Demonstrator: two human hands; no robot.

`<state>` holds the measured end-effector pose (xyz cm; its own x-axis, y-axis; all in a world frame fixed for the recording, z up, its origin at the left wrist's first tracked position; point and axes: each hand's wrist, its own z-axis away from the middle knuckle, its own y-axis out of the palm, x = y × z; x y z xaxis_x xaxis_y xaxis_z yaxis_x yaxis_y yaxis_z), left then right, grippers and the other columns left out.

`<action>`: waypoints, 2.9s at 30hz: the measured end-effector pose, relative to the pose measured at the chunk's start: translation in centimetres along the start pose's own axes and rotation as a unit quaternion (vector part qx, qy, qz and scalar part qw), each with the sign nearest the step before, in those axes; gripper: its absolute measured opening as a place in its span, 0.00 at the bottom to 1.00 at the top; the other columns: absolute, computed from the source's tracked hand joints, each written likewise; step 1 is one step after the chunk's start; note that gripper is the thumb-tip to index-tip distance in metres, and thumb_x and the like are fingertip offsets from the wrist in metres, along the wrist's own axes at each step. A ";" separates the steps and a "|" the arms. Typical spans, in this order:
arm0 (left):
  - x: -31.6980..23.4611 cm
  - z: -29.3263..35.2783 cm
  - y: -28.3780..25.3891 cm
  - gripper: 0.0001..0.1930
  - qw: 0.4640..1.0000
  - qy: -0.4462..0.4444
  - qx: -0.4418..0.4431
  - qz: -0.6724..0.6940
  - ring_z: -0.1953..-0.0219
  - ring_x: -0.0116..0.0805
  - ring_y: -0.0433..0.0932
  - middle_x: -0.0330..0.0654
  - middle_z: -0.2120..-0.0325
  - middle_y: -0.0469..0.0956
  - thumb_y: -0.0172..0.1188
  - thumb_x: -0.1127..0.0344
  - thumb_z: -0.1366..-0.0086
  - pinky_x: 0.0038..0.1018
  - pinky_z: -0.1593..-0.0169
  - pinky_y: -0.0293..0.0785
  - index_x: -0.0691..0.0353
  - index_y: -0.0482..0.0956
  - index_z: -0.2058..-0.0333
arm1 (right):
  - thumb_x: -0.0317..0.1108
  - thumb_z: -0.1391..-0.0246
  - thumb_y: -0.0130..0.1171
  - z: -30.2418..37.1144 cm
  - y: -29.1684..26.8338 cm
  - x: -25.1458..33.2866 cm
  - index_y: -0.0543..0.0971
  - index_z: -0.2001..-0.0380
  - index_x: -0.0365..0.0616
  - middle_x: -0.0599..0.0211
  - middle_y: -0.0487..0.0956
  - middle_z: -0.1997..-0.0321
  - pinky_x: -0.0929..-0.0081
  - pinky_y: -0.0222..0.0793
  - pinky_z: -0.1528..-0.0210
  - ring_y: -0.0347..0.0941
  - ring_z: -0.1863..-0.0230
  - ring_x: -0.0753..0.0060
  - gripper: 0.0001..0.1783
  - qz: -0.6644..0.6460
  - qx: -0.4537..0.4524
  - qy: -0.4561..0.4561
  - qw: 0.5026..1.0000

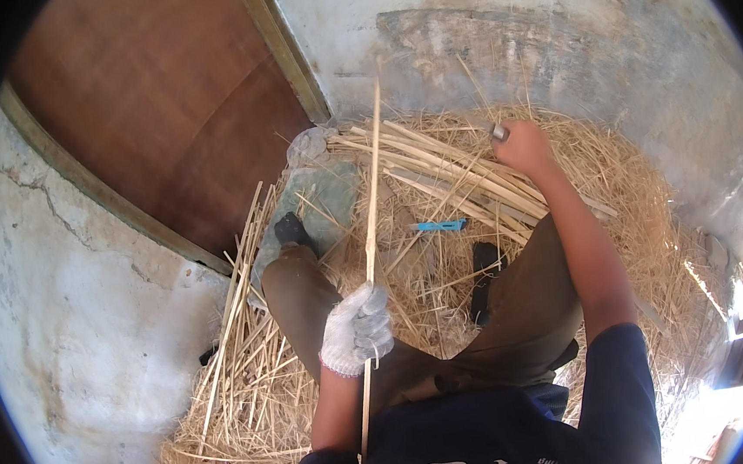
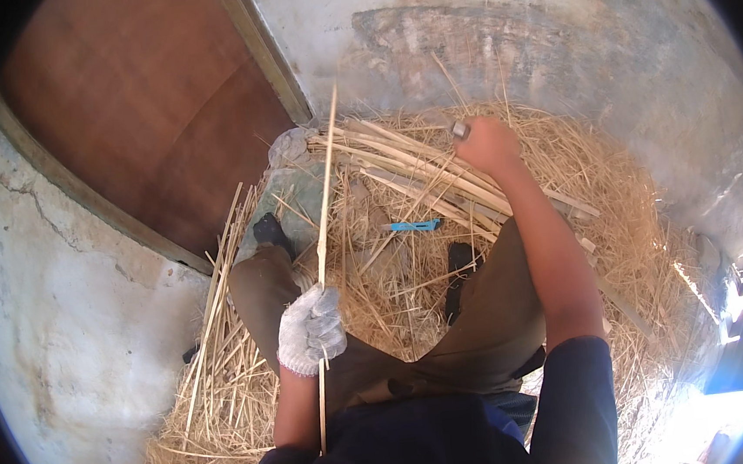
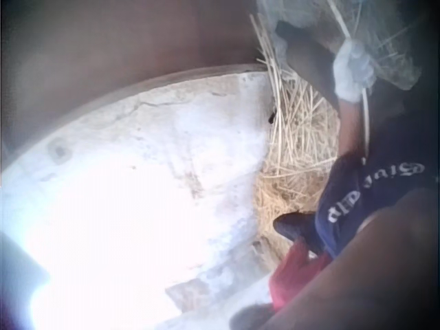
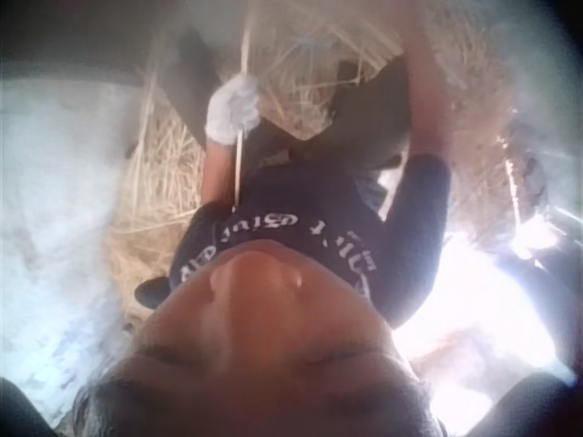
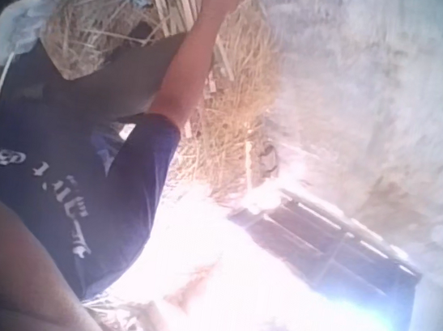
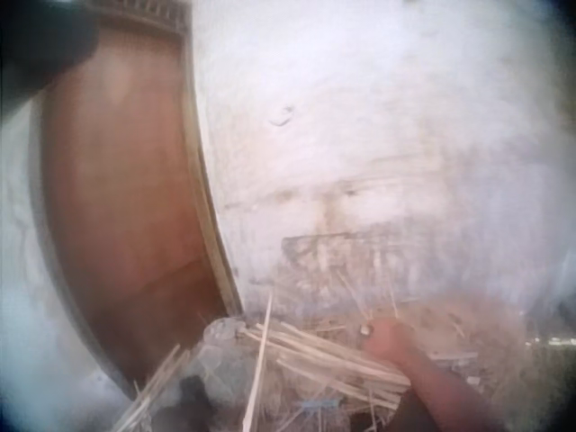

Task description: The person sits on a straw-covered floor and uses a knife to split long bamboo strips into thinner slats. They hold the bamboo with gloved hands and carefully shave the material to create uniform pieces.

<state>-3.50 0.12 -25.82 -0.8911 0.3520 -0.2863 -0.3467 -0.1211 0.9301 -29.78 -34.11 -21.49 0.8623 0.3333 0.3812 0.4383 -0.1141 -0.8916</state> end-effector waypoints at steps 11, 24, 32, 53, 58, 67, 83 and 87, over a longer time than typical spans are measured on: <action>-0.1 -0.2 0.3 0.18 0.989 0.060 -0.087 -0.099 0.91 0.19 0.55 0.27 0.88 0.59 0.48 0.54 0.22 0.19 0.90 0.54 0.54 0.67 0.72 | 0.45 0.47 0.62 3.0 -1.7 -0.1 0.84 0.70 0.45 0.54 0.82 0.75 0.55 0.73 0.64 0.80 0.70 0.50 0.14 -0.086 -0.058 0.014 0.995; 1.4 -0.7 0.7 0.14 0.913 0.171 -0.199 -0.312 0.87 0.16 0.54 0.25 0.85 0.58 0.53 0.56 0.23 0.19 0.85 0.49 0.58 0.74 0.66 | 0.43 0.57 0.64 8.1 2.6 6.4 0.84 0.69 0.53 0.64 0.83 0.76 0.51 0.78 0.66 0.83 0.73 0.57 0.11 0.107 0.170 -0.275 0.940; 2.2 -1.8 0.0 0.15 0.832 0.176 -0.313 -0.424 0.86 0.17 0.56 0.26 0.85 0.61 0.52 0.56 0.22 0.19 0.83 0.52 0.59 0.76 0.66 | 0.40 0.58 0.63 8.9 2.8 6.5 0.83 0.76 0.52 0.60 0.82 0.78 0.52 0.78 0.67 0.82 0.73 0.50 0.07 0.082 0.194 -0.280 0.936; 2.2 -2.4 -0.2 0.13 0.753 0.202 -0.355 -0.515 0.85 0.17 0.61 0.28 0.84 0.66 0.55 0.57 0.25 0.20 0.82 0.57 0.58 0.77 0.67 | 0.39 0.57 0.62 8.1 4.2 6.2 0.84 0.75 0.50 0.58 0.82 0.78 0.53 0.78 0.66 0.82 0.72 0.50 0.07 0.077 0.210 -0.276 0.935; 2.3 -2.3 -0.5 0.13 0.769 0.198 -0.356 -0.492 0.84 0.17 0.61 0.28 0.84 0.66 0.55 0.57 0.26 0.20 0.82 0.57 0.59 0.77 0.67 | 0.39 0.56 0.62 8.3 3.7 6.6 0.84 0.75 0.50 0.58 0.82 0.77 0.53 0.78 0.66 0.82 0.72 0.50 0.08 0.096 0.213 -0.286 0.929; 2.4 -2.2 -1.4 0.14 0.765 0.213 -0.346 -0.499 0.85 0.17 0.61 0.28 0.84 0.65 0.55 0.56 0.25 0.20 0.82 0.57 0.59 0.77 0.67 | 0.40 0.55 0.64 7.9 3.0 6.6 0.86 0.71 0.49 0.57 0.83 0.74 0.54 0.80 0.63 0.83 0.69 0.51 0.10 0.105 0.207 -0.263 0.936; 2.9 -2.0 -0.4 0.14 0.785 0.197 -0.333 -0.483 0.86 0.18 0.62 0.29 0.85 0.66 0.54 0.57 0.24 0.19 0.83 0.57 0.60 0.77 0.68 | 0.40 0.54 0.63 4.1 4.3 4.8 0.87 0.69 0.51 0.59 0.85 0.70 0.56 0.80 0.62 0.84 0.66 0.52 0.11 0.060 0.219 -0.125 0.966; 2.7 -1.7 0.0 0.14 0.778 0.187 -0.353 -0.485 0.86 0.17 0.62 0.29 0.85 0.66 0.54 0.57 0.24 0.19 0.82 0.57 0.60 0.78 0.66 | 0.41 0.54 0.62 5.0 4.0 5.2 0.87 0.69 0.48 0.56 0.84 0.71 0.55 0.80 0.63 0.84 0.67 0.53 0.12 0.015 0.202 -0.186 0.961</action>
<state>-6.46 -0.52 -26.99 -0.0861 0.3168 -0.9446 -0.8656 -0.4932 -0.0865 -24.75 -28.15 -24.32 0.6888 0.6564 0.3078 0.2156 0.2199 -0.9514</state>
